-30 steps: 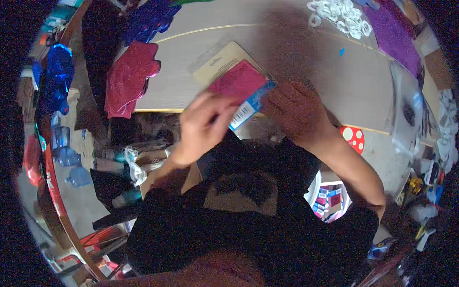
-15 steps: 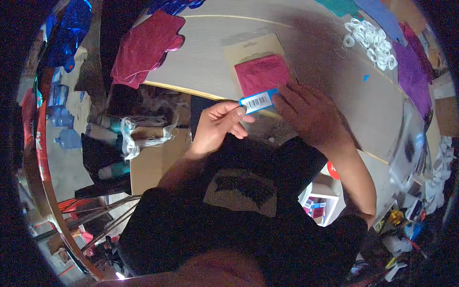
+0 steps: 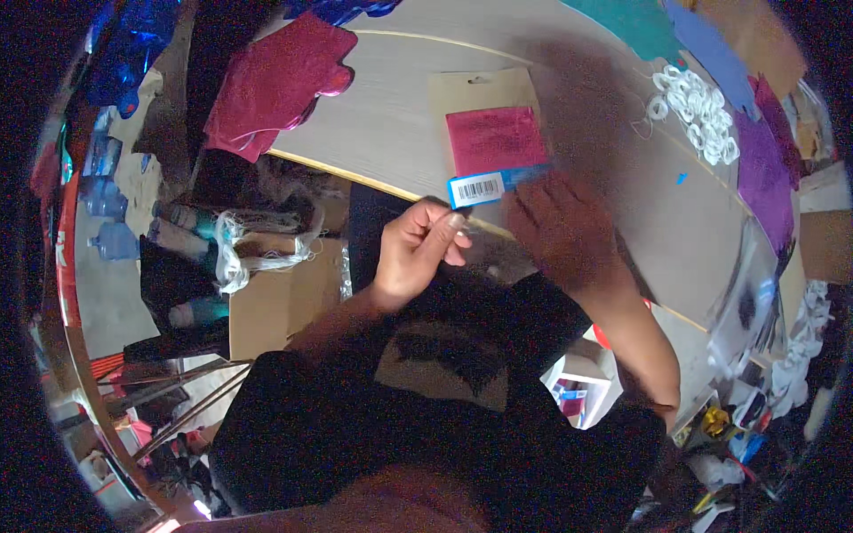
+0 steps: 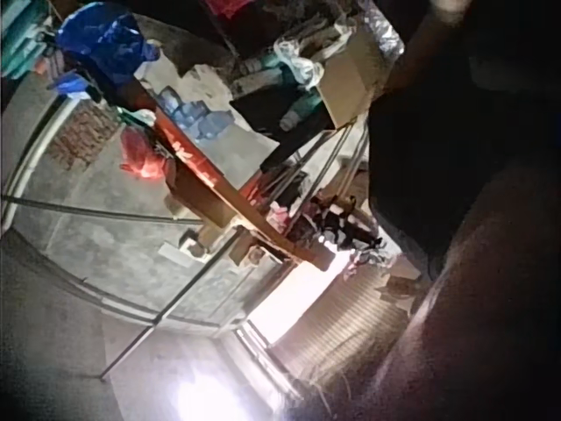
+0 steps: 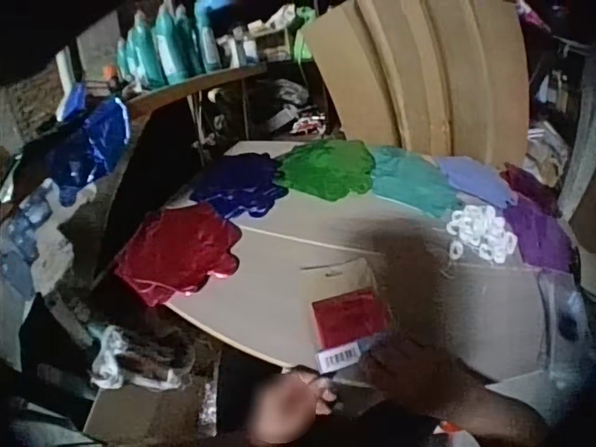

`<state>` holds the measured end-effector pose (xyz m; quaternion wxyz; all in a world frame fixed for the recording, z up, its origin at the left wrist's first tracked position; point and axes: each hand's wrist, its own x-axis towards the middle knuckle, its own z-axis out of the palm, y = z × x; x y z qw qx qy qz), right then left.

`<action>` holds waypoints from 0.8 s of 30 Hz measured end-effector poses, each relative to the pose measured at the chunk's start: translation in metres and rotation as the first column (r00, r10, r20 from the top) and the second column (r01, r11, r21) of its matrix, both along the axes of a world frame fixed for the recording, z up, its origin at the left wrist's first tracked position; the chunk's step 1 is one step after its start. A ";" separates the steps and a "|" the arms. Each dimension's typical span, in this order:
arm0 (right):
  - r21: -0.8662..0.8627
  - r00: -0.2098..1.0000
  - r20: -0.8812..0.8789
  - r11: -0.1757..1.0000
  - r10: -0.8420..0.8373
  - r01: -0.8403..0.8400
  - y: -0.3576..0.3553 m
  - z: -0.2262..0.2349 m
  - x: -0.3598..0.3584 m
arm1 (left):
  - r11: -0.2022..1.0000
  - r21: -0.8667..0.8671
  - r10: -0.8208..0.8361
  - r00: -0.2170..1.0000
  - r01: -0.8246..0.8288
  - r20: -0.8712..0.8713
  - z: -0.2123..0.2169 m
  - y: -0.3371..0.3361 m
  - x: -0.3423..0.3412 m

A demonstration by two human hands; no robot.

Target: Packaging decorative foil sheets into plastic pouches and organizing them.

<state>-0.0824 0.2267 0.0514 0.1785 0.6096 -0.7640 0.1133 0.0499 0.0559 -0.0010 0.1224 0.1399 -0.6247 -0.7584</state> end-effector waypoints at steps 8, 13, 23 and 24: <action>0.024 0.994 0.084 0.997 -0.069 0.067 0.011 -0.008 0.001 | 0.993 -0.111 -0.042 0.997 0.049 0.068 0.003 0.000 -0.011; -0.338 0.993 0.111 0.941 0.039 0.001 0.024 -0.010 0.043 | 0.960 -0.278 0.020 0.976 0.043 0.218 0.015 -0.022 -0.004; -0.234 0.572 0.048 0.547 -0.819 0.803 0.211 0.027 -0.041 | 0.700 -0.652 0.117 0.947 -0.292 -0.298 0.046 -0.034 -0.023; -0.251 0.525 0.083 0.492 -0.847 0.834 0.224 0.023 -0.059 | 0.695 -0.673 0.069 0.955 -0.253 -0.287 0.048 -0.031 -0.021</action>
